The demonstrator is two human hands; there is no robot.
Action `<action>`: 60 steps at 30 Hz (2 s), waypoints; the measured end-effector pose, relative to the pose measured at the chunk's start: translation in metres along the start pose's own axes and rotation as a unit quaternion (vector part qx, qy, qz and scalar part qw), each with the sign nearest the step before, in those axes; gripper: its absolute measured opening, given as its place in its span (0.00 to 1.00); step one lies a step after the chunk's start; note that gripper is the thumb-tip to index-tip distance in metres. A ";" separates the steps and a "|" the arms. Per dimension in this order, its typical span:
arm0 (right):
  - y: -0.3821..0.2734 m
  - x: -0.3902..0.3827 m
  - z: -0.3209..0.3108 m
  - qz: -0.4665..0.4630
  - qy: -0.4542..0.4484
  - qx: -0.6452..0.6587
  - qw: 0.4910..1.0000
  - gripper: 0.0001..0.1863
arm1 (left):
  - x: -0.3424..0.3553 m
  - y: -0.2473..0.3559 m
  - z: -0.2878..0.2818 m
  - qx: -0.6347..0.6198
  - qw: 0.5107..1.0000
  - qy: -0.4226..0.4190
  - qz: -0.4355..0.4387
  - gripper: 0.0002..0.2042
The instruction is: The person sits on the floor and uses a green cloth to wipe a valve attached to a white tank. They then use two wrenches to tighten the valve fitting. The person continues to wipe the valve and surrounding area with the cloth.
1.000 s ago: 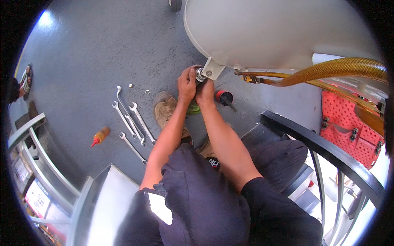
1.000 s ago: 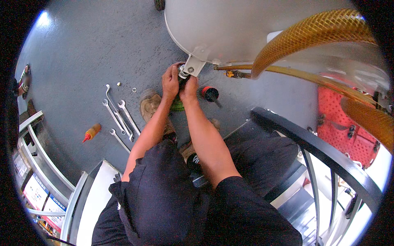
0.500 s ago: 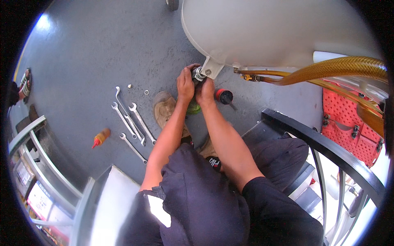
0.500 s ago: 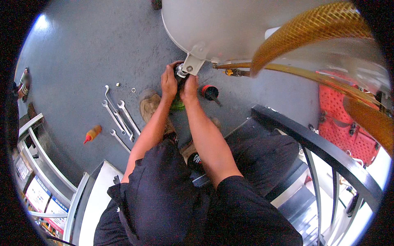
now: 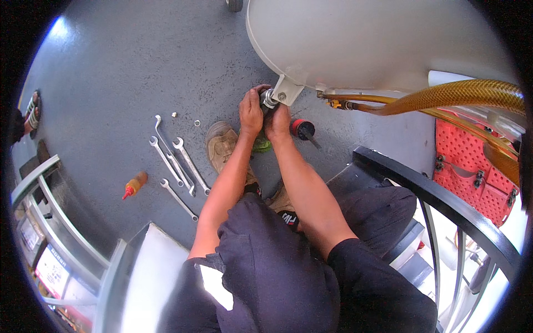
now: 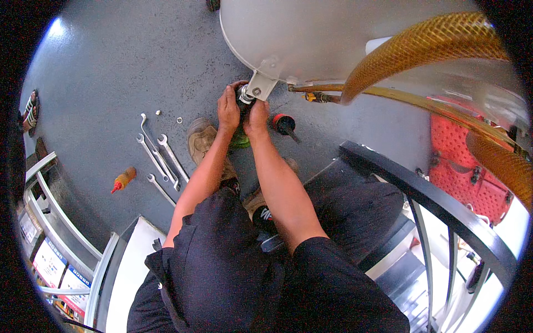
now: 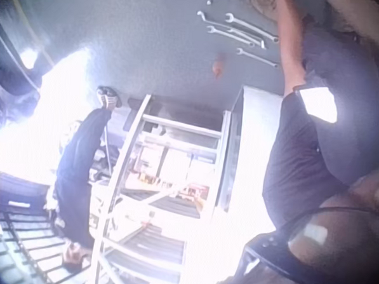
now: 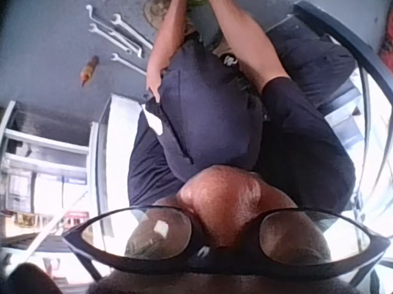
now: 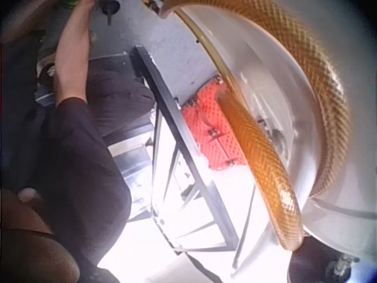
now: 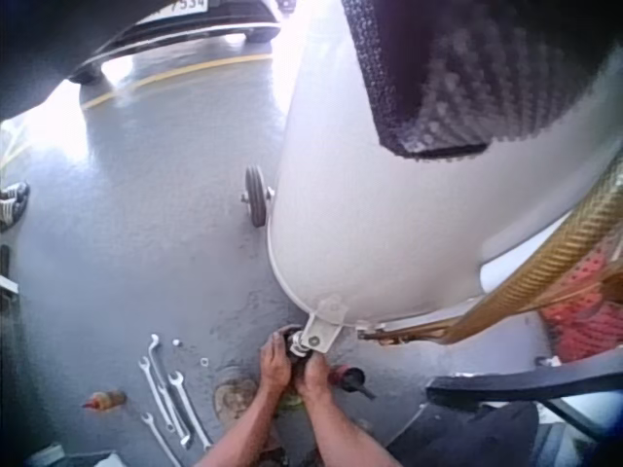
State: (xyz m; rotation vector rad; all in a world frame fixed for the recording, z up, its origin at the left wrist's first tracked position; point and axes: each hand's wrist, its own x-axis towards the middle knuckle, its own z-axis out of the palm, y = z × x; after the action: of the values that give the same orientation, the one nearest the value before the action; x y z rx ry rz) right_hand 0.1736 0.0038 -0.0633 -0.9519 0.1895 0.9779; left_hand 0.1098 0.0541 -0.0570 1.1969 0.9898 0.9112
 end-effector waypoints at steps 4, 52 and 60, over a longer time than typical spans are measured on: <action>0.001 0.003 -0.004 -0.003 -0.014 0.003 1.000 0.18 | -0.001 0.005 0.002 0.007 1.000 -0.001 0.002 0.24; 0.000 0.014 -0.019 0.014 -0.021 -0.022 0.999 0.20 | 0.002 0.013 0.003 0.033 0.999 0.014 0.033 0.21; 0.000 0.015 -0.021 0.011 -0.008 -0.017 1.000 0.20 | 0.002 0.016 0.004 0.029 0.999 0.010 0.031 0.20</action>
State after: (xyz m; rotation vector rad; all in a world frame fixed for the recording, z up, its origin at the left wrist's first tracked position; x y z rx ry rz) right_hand 0.1878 -0.0032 -0.0840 -0.9741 0.1709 1.0112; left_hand 0.1134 0.0569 -0.0410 1.2757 1.0057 0.9489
